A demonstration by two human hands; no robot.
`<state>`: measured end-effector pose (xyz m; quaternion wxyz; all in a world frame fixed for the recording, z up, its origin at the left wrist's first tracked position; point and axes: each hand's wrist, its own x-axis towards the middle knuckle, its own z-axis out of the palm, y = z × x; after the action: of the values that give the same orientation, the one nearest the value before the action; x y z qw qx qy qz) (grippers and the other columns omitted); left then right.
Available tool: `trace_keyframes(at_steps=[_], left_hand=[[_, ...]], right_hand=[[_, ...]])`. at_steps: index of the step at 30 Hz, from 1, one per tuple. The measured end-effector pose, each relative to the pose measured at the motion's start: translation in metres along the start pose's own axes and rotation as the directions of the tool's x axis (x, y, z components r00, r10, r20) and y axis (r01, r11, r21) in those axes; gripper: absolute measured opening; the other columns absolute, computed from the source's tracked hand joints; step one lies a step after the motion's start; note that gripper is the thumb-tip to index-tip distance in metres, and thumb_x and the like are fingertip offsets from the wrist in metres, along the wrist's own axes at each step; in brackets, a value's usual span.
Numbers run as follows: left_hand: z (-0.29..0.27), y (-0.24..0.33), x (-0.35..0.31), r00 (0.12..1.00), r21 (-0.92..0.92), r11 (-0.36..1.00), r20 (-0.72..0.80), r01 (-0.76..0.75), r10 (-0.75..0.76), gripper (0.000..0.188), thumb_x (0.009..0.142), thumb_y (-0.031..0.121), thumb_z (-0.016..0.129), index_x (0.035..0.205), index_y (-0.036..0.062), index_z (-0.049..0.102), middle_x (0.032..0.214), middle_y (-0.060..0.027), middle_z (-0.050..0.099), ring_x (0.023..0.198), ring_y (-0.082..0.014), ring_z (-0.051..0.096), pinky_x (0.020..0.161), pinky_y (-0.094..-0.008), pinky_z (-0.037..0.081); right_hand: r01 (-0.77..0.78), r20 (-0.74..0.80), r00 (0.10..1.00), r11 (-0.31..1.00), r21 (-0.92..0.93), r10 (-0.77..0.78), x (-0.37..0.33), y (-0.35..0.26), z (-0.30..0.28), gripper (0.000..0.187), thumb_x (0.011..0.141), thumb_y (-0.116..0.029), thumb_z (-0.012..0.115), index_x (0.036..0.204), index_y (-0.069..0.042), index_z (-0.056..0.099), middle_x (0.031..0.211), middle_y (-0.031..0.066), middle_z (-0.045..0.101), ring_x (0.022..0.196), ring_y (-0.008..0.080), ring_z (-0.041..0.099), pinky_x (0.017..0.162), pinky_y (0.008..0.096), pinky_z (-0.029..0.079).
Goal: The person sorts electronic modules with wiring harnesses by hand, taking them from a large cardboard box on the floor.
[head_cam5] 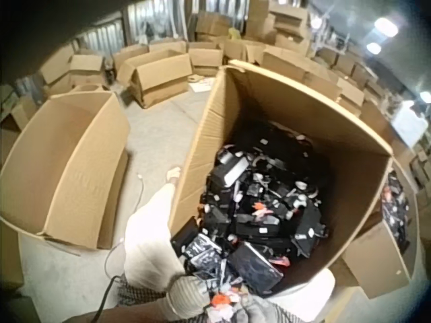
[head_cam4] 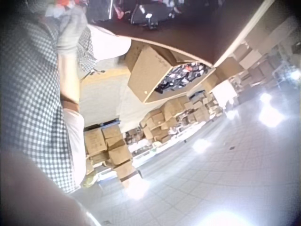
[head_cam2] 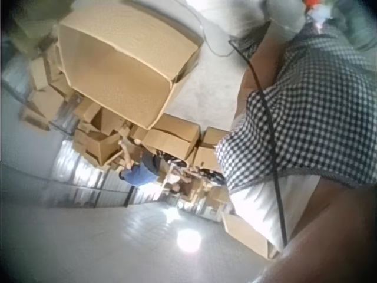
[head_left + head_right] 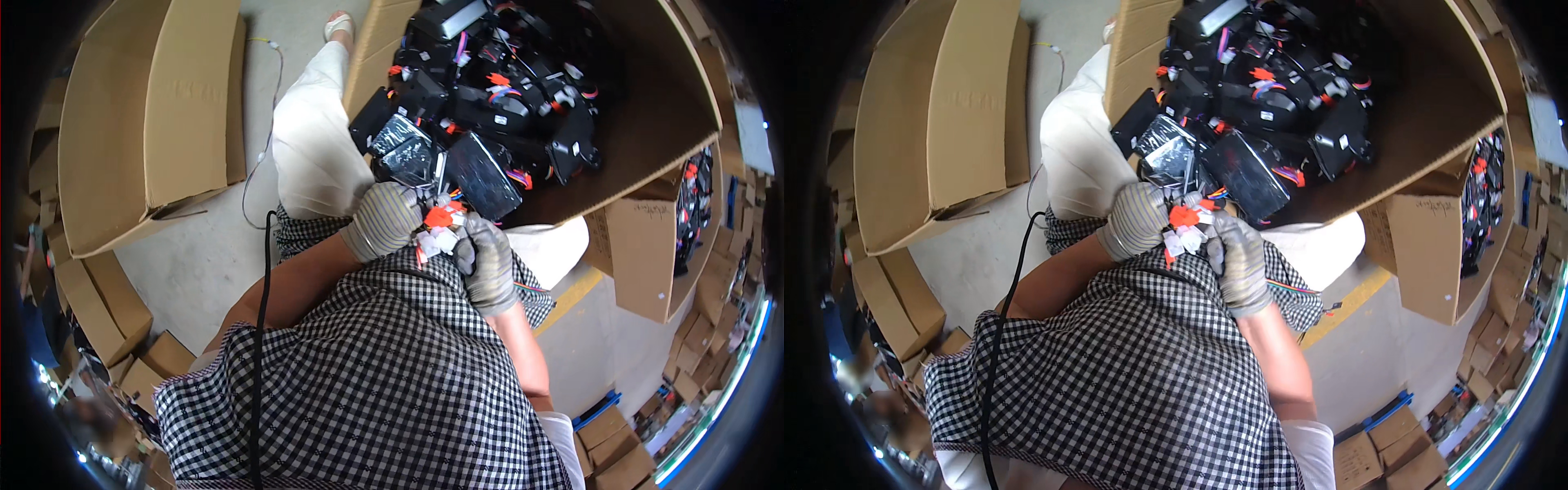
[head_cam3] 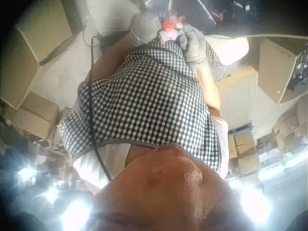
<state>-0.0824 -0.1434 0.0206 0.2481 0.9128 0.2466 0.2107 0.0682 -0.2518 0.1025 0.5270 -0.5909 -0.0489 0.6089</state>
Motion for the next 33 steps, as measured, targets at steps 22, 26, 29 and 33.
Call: trace_keyframes(at_steps=[22,26,29,33], left_hand=[[0.02,-0.002,-0.001,0.81,-0.75,0.579,0.534,0.321,0.243,0.055,0.085,0.033,0.057,0.13,0.0042,0.043,0.132,-0.0144,0.047,0.122,-0.0249,0.043,0.107,-0.0357,0.028],[0.008,-0.009,0.013,0.633,-0.688,0.654,0.666,0.315,0.395,0.053,0.085,0.027,0.058,0.13,0.0023,0.043,0.129,-0.016,0.05,0.117,-0.0266,0.048,0.103,-0.0357,0.033],[-0.01,-0.005,0.019,0.617,-0.674,0.644,0.691,0.361,0.377,0.048,0.085,0.023,0.057,0.127,0.0016,0.046,0.116,-0.0182,0.057,0.105,-0.0283,0.055,0.095,-0.0364,0.04],[-0.021,0.004,0.029,0.603,-0.595,0.739,0.727,0.314,0.329,0.043,0.081,0.025,0.059,0.118,0.0033,0.052,0.091,-0.0178,0.063,0.078,-0.0295,0.061,0.076,-0.0384,0.047]], right_hand=[[0.389,0.4,0.913,-0.123,-0.913,-0.078,0.179,-0.006,0.132,0.074,0.078,-0.048,0.061,0.128,0.003,0.042,0.133,0.0245,0.037,0.116,0.0379,0.047,0.097,0.0411,0.04],[0.413,0.417,0.909,-0.123,-0.903,-0.011,0.187,-0.011,0.137,0.077,0.076,-0.048,0.063,0.127,0.005,0.041,0.135,0.0281,0.034,0.12,0.0401,0.043,0.098,0.0411,0.039],[0.394,0.395,0.918,-0.043,-0.918,-0.042,0.187,-0.008,0.134,0.073,0.075,-0.046,0.066,0.122,0.005,0.045,0.129,0.0273,0.042,0.12,0.0396,0.041,0.1,0.0416,0.036],[0.066,0.075,0.995,0.147,-0.987,0.059,0.198,-0.026,0.105,0.075,0.074,-0.031,0.067,0.132,0.003,0.036,0.123,0.0307,0.049,0.115,0.0394,0.05,0.096,0.0389,0.04]])
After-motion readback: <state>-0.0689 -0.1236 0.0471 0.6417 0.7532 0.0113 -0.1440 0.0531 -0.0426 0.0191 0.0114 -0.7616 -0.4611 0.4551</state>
